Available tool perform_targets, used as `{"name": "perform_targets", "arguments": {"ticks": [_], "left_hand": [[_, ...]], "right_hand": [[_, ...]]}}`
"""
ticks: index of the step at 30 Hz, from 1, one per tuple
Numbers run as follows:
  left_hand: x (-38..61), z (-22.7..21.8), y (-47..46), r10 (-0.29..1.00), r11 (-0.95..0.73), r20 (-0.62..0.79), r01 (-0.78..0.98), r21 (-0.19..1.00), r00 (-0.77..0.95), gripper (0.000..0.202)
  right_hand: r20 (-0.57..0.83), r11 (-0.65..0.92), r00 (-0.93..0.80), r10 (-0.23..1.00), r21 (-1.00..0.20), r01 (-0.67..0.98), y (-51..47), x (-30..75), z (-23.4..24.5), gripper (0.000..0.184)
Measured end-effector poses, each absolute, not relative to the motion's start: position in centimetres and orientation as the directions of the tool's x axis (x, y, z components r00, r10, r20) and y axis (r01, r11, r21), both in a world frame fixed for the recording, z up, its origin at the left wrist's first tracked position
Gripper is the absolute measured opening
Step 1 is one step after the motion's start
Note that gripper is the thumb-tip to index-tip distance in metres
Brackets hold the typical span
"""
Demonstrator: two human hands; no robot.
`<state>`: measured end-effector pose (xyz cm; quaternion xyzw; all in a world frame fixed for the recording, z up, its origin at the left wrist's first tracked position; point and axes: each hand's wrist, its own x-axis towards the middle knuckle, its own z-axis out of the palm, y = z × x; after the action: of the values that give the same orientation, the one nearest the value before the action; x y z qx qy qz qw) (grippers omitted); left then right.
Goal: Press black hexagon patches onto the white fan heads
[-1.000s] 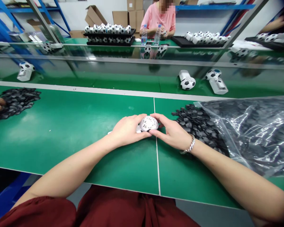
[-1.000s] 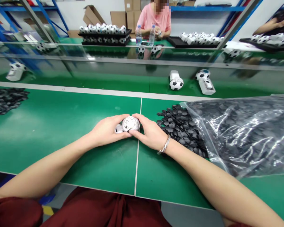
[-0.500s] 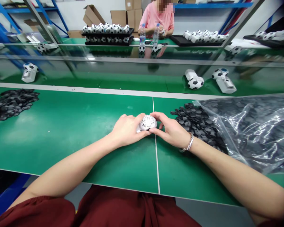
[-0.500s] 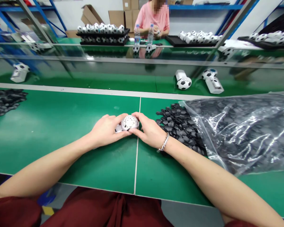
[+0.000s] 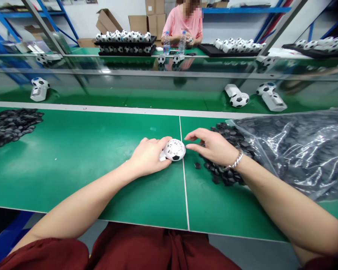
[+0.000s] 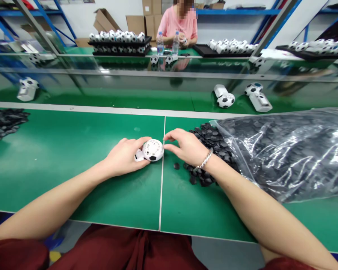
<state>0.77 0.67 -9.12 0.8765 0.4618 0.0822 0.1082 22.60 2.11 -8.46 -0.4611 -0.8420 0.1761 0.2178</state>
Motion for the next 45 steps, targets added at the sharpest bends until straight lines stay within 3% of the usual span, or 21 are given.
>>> {"name": "perform_targets", "arguments": {"ticks": [3, 6, 13, 17, 23, 27, 31, 38, 45], "left_hand": [[0.2, -9.0, 0.9, 0.823, -0.561, 0.05, 0.793, 0.237, 0.567, 0.055], [0.0, -9.0, 1.2, 0.832, -0.549, 0.067, 0.804, 0.228, 0.55, 0.056], [0.1, -9.5, 1.4, 0.815, -0.575, 0.091, 0.779, 0.251, 0.572, 0.062], [0.0, -9.5, 1.3, 0.82, -0.566, 0.091, 0.78, 0.266, 0.564, 0.063], [0.1, -9.5, 1.3, 0.82, -0.567, 0.09, 0.78, 0.265, 0.565, 0.064], [0.2, -9.5, 1.3, 0.815, -0.572, 0.083, 0.774, 0.271, 0.573, 0.063], [0.3, -9.5, 1.3, 0.811, -0.576, 0.078, 0.771, 0.272, 0.579, 0.063], [0.1, -9.5, 1.2, 0.79, -0.603, 0.075, 0.748, 0.277, 0.608, 0.065], [0.3, -9.4, 0.9, 0.805, -0.571, 0.074, 0.735, 0.366, 0.588, 0.082]], "right_hand": [[0.175, 0.458, -0.424, 0.889, -0.294, 0.839, 2.7, 23.9, -7.7, 0.009], [0.075, 0.38, -0.372, 0.925, -0.173, 0.909, 3.0, 24.7, -7.5, 0.01], [-0.092, 0.387, -0.393, 0.915, -0.08, 0.919, 3.1, 24.4, -8.3, 0.012], [-0.092, 0.467, -0.467, 0.879, -0.024, 0.884, 2.8, 23.9, -8.7, 0.013], [-0.063, 0.544, -0.541, 0.838, 0.158, 0.824, 1.8, 22.7, -8.8, 0.017], [-0.019, 0.557, -0.564, 0.825, 0.196, 0.807, 2.0, 22.8, -9.5, 0.021], [0.004, 0.562, -0.564, 0.826, 0.086, 0.823, 2.2, 23.2, -9.6, 0.027], [0.223, 0.574, -0.53, 0.818, -0.386, 0.722, 0.9, 22.2, -7.4, 0.014], [0.296, 0.557, -0.48, 0.826, -0.56, 0.613, -0.2, 21.4, -7.1, 0.008]]}}
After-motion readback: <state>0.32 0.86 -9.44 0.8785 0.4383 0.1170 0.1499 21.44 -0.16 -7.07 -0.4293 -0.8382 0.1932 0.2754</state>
